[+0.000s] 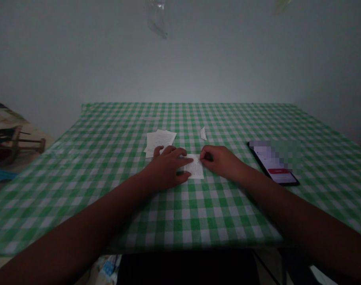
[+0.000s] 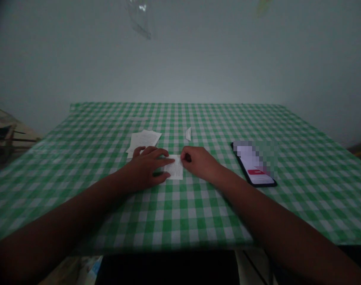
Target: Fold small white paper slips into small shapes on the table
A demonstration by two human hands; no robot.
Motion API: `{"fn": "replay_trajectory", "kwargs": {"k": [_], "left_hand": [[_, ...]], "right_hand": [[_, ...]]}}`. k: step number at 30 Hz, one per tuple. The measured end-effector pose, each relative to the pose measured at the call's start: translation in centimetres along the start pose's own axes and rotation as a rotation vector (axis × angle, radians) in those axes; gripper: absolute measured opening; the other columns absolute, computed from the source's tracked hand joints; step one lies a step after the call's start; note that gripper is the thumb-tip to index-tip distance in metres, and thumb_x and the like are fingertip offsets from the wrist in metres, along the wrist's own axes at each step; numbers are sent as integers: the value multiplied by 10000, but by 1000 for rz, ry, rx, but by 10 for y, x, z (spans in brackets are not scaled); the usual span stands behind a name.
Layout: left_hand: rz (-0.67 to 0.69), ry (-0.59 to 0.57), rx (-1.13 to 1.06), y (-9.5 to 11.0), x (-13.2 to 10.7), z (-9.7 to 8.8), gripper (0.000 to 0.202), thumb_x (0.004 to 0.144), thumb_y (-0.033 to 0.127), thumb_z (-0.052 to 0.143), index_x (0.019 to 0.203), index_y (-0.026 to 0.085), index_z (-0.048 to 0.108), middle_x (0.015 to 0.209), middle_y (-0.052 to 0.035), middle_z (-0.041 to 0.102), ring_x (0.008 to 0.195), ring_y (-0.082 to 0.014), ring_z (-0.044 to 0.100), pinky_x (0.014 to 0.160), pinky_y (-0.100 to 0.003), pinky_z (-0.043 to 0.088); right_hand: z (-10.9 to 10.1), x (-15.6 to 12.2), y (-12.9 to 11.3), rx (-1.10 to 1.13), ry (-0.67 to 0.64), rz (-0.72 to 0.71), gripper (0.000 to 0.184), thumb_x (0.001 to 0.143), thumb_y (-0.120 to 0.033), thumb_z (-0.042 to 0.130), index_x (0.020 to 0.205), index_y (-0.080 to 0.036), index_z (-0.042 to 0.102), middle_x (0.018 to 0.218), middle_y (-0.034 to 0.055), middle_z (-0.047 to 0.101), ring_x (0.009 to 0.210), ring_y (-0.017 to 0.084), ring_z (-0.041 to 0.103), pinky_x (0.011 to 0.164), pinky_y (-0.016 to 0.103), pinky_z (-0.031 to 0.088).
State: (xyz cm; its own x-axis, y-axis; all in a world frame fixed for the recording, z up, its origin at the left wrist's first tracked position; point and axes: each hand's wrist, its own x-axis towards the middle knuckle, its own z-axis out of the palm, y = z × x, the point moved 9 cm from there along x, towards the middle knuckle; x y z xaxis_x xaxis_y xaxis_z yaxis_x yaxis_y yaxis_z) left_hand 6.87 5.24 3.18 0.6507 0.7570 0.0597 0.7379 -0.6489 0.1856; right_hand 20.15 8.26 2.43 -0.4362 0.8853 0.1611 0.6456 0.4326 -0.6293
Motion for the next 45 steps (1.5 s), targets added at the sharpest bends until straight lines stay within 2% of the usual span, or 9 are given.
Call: {"fn": "replay_trajectory", "kwargs": {"k": [7,13,17,21,25,32,37,41,45], "left_hand": [[-17,-5,10,1,0,0,425,879,451,598,1293,353,602,1393,-49,536,1284,-331,440,1072,-656,224],[-27,-11,11,0,-1,0,427,885,450,594,1302,359,595,1404,-44,530,1287,-335,438,1081,-661,214],[-19,-6,4,1,0,0,421,894,472,588,1299,356,600,1393,-47,534,1288,-330,430,1091,-642,207],[-58,3,-35,0,1,0,365,941,486,526,1264,348,627,1365,-39,552,1249,-312,461,1082,-628,234],[-75,10,-30,0,2,1,362,909,458,593,1249,344,636,1362,-41,556,1244,-314,466,1078,-630,234],[-64,15,-15,0,2,1,398,893,466,604,1274,351,615,1362,-35,548,1252,-318,464,1084,-630,234],[-42,23,-2,1,2,1,395,893,464,600,1270,347,617,1352,-41,557,1248,-314,464,1080,-622,235],[-40,52,0,1,1,1,382,881,457,622,1246,346,633,1335,-38,568,1237,-306,468,1076,-602,242],[-36,35,-7,2,2,1,395,883,463,616,1258,339,627,1352,-47,562,1245,-313,465,1073,-602,247]], "right_hand": [[-4,8,10,-41,146,38,89,827,-125,589,817,-212,607,747,8,666,682,156,618,648,287,458],[-6,6,7,-32,150,-2,142,822,-117,603,928,-211,617,906,36,685,800,174,643,766,325,499],[-2,6,-1,-170,70,-123,139,835,-157,626,967,-201,623,953,53,660,866,196,613,811,354,484],[2,4,-4,-182,-41,-196,164,849,-192,622,1013,-199,615,1035,77,637,997,221,588,901,380,471],[4,-5,-12,-154,-145,-239,315,815,-237,669,1119,-220,588,1146,86,604,1118,253,539,983,430,445],[4,-19,-27,-137,-254,-287,527,748,-264,743,1228,-231,527,1230,93,556,1193,276,493,1027,458,421],[-1,-13,-19,-133,-151,-245,341,850,-279,649,1162,-220,524,1161,83,568,1112,232,541,982,404,452],[5,-9,-17,-201,-122,-231,309,815,-241,665,1094,-203,539,1125,90,576,1078,245,544,949,405,462],[1,1,-6,-236,-42,-135,199,827,-202,618,1012,-206,547,1087,84,565,1001,222,568,869,365,482]]}}
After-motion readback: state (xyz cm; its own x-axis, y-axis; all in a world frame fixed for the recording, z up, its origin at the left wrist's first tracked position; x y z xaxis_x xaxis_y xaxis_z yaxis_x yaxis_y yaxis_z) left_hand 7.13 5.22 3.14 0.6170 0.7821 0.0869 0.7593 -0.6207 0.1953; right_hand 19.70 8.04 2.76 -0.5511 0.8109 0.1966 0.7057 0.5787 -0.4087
